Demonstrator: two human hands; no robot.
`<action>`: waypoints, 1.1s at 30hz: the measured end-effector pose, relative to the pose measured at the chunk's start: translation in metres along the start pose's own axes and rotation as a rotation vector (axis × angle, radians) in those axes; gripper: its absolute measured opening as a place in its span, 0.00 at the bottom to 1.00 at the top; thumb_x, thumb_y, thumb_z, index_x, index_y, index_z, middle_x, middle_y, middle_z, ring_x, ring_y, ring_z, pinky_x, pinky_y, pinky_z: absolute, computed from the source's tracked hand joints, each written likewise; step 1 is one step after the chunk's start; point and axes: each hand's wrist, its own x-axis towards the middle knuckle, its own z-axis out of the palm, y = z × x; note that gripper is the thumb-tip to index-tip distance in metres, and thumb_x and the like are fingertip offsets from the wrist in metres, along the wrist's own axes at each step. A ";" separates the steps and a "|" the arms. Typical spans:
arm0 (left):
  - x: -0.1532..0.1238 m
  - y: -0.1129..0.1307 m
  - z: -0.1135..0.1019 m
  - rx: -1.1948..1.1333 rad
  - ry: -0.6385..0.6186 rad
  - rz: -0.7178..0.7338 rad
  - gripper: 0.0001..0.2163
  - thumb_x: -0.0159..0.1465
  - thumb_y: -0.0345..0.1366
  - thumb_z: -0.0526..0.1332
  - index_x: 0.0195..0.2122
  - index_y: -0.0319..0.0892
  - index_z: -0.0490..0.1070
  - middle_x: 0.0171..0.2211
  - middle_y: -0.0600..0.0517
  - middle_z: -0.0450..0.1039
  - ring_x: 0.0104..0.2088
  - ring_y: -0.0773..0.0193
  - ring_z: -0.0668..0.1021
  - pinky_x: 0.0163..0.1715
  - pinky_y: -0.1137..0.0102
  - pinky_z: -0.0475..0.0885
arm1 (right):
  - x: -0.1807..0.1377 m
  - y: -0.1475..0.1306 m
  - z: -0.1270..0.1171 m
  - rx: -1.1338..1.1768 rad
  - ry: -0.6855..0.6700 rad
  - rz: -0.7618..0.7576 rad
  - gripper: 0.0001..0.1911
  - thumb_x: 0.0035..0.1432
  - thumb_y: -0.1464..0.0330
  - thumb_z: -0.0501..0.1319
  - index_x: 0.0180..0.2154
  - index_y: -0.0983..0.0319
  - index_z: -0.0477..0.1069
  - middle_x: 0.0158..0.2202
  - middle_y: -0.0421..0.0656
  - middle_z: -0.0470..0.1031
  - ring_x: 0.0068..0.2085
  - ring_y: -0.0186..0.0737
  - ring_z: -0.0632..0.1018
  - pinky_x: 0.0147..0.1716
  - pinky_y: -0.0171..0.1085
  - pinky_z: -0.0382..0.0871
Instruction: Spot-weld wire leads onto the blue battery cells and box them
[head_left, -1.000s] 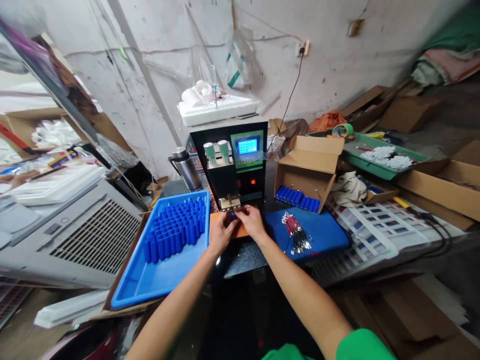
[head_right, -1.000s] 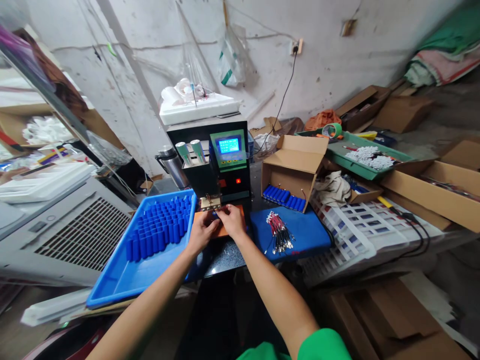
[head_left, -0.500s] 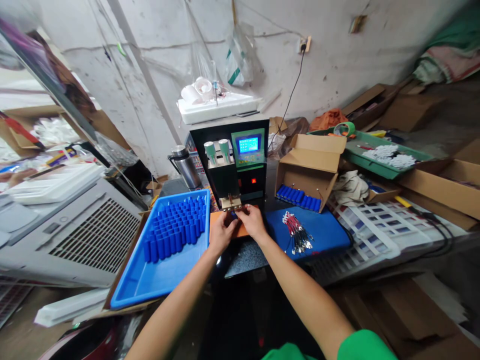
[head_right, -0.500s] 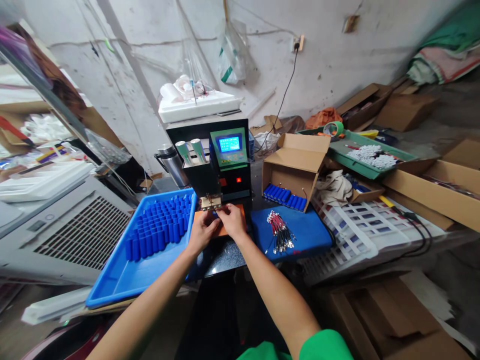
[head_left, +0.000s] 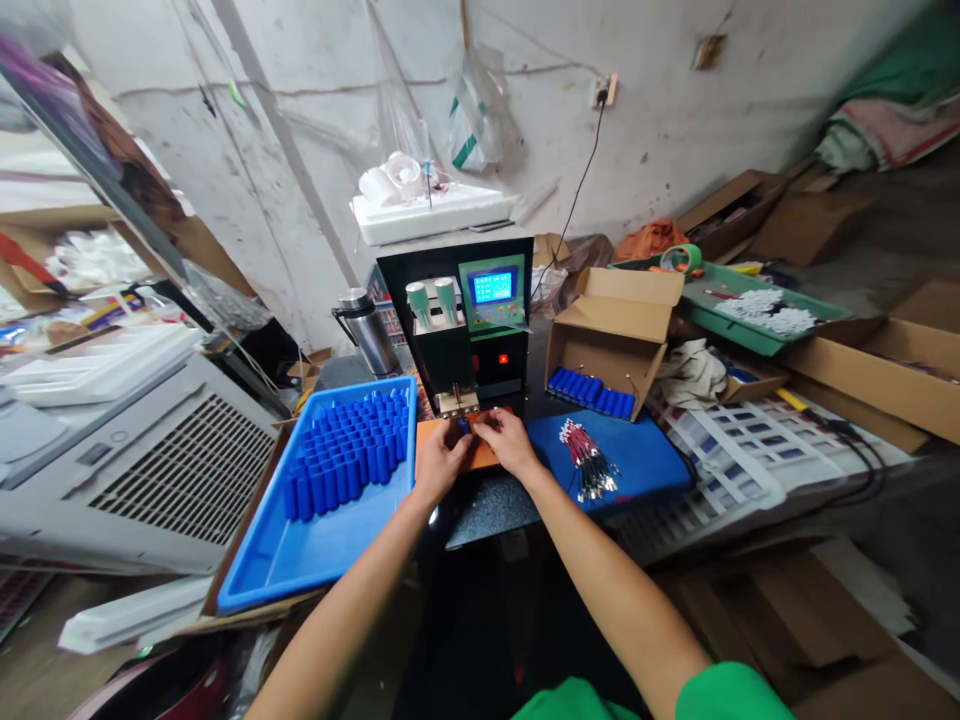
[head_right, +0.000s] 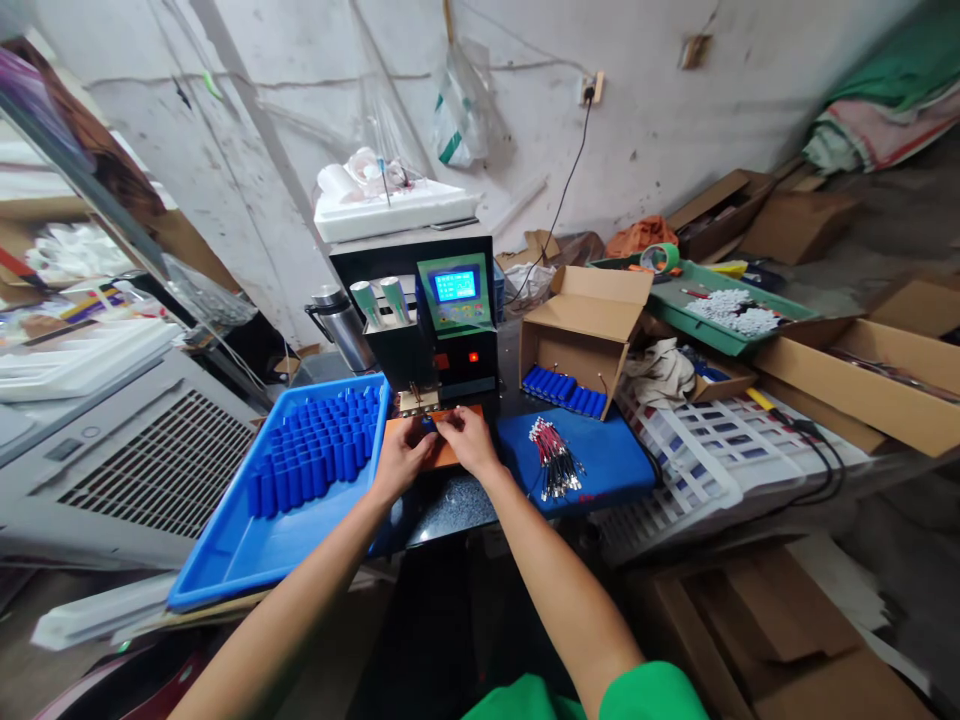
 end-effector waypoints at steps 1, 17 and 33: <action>0.000 -0.001 0.000 0.010 -0.001 -0.001 0.14 0.60 0.38 0.60 0.46 0.40 0.70 0.42 0.48 0.77 0.42 0.59 0.78 0.47 0.64 0.72 | -0.001 0.000 -0.002 -0.009 -0.016 0.000 0.08 0.50 0.62 0.62 0.29 0.60 0.72 0.29 0.41 0.77 0.33 0.42 0.76 0.35 0.37 0.69; -0.017 0.013 -0.037 0.361 -0.075 -0.108 0.12 0.59 0.42 0.60 0.36 0.39 0.76 0.33 0.48 0.78 0.33 0.60 0.76 0.34 0.67 0.70 | 0.000 0.004 -0.009 -0.033 -0.048 0.041 0.12 0.47 0.60 0.61 0.21 0.61 0.69 0.17 0.37 0.66 0.23 0.36 0.68 0.23 0.33 0.58; -0.024 0.022 -0.022 0.491 -0.141 0.060 0.06 0.60 0.33 0.59 0.30 0.41 0.75 0.27 0.52 0.73 0.29 0.65 0.73 0.31 0.71 0.65 | -0.006 -0.008 -0.021 0.012 -0.350 0.050 0.13 0.45 0.60 0.67 0.30 0.64 0.75 0.29 0.42 0.76 0.31 0.37 0.74 0.34 0.36 0.66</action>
